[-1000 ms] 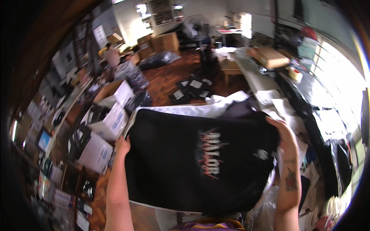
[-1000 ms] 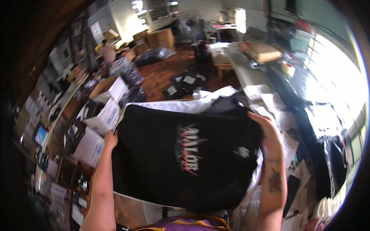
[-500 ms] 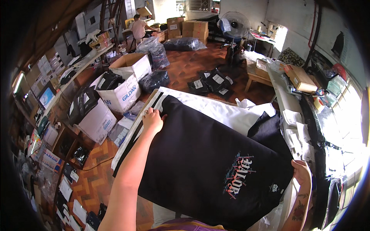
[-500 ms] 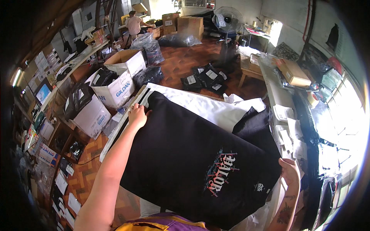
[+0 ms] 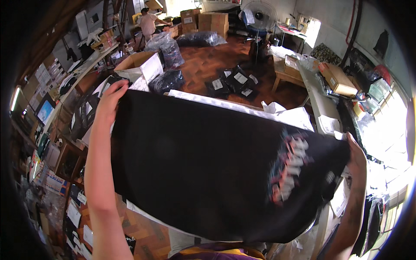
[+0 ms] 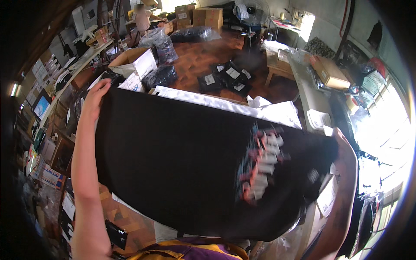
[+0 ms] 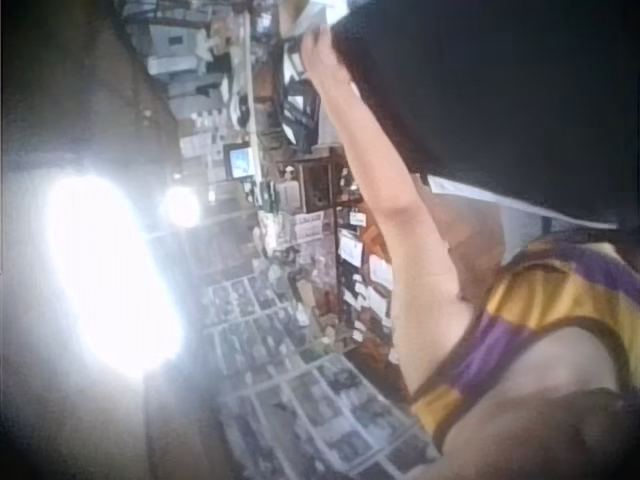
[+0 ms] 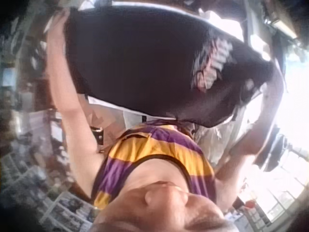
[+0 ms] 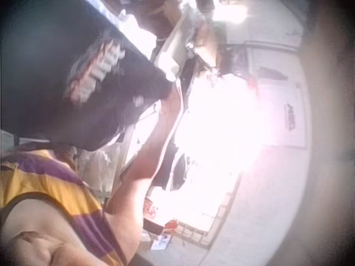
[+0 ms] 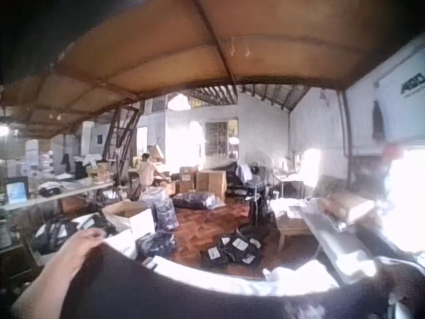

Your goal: The person folds several t-shirts individually and places each one into a clear plastic sleeve.

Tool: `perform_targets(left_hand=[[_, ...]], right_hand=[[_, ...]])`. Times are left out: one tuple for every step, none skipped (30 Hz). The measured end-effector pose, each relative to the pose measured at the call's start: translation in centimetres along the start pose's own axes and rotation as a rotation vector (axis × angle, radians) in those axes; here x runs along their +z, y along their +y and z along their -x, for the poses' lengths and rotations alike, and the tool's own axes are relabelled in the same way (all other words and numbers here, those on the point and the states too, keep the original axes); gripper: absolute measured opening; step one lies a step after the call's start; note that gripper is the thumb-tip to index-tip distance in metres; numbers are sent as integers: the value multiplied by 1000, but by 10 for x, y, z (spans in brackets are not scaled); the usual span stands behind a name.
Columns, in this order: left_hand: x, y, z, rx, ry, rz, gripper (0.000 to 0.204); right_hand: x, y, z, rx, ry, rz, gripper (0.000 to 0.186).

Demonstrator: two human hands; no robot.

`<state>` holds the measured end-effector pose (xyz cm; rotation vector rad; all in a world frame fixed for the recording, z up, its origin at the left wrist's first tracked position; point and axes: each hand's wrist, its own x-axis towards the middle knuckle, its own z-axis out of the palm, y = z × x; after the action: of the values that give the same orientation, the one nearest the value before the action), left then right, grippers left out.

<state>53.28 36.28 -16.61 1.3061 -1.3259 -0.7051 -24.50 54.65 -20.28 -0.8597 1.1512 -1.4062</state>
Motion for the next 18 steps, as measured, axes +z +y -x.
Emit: perform_targets(left_hand=[[-5,-9,-29,-63,-53,138,26],[-6,-7,-53,-108,-111,221,27],[17,16,-63,-100,-28,68,28],[31,37,-80,-88,36,-47,29],[40,53,-95,-47,86,-16,29],[26,64,-100,63,86,229,27],[8,81,-110,85,148,335,25],[0,96,-118,105,178,308,25],[-7,111,-120,124,204,285,25],[-11,120,-115,146,189,340,25],[-15,130,-107,170,172,399,26],[-13,135,-103,197,146,475,26],[-11,130,-94,160,130,494,27],[-11,120,-79,124,115,512,28],[-13,109,-61,88,103,526,29],[-21,92,-45,61,114,410,31],[-28,68,-30,35,112,313,33],[-31,44,-11,12,45,259,36]], right_hand=[[-17,5,-48,46,-46,3,42],[-16,4,-86,-47,94,100,41],[-18,-11,-108,-150,258,197,41],[-20,-51,-116,-207,284,161,43],[-18,-87,-122,-250,305,127,46],[20,-108,-130,-331,144,55,43],[49,-138,-125,-388,76,33,43],[72,-173,-112,-449,26,18,42],[82,-199,-104,-481,61,51,44],[93,-213,-96,-559,122,24,46],[105,-226,-86,-641,183,-1,48],[110,-238,-68,-736,255,-16,50],[94,-235,-62,-704,184,-28,47],[72,-224,-51,-672,112,-41,44],[54,-206,-38,-637,39,-57,41],[54,-166,-19,-715,245,570,37],[47,-130,6,-712,316,672,34],[41,-88,30,-623,357,565,30]])
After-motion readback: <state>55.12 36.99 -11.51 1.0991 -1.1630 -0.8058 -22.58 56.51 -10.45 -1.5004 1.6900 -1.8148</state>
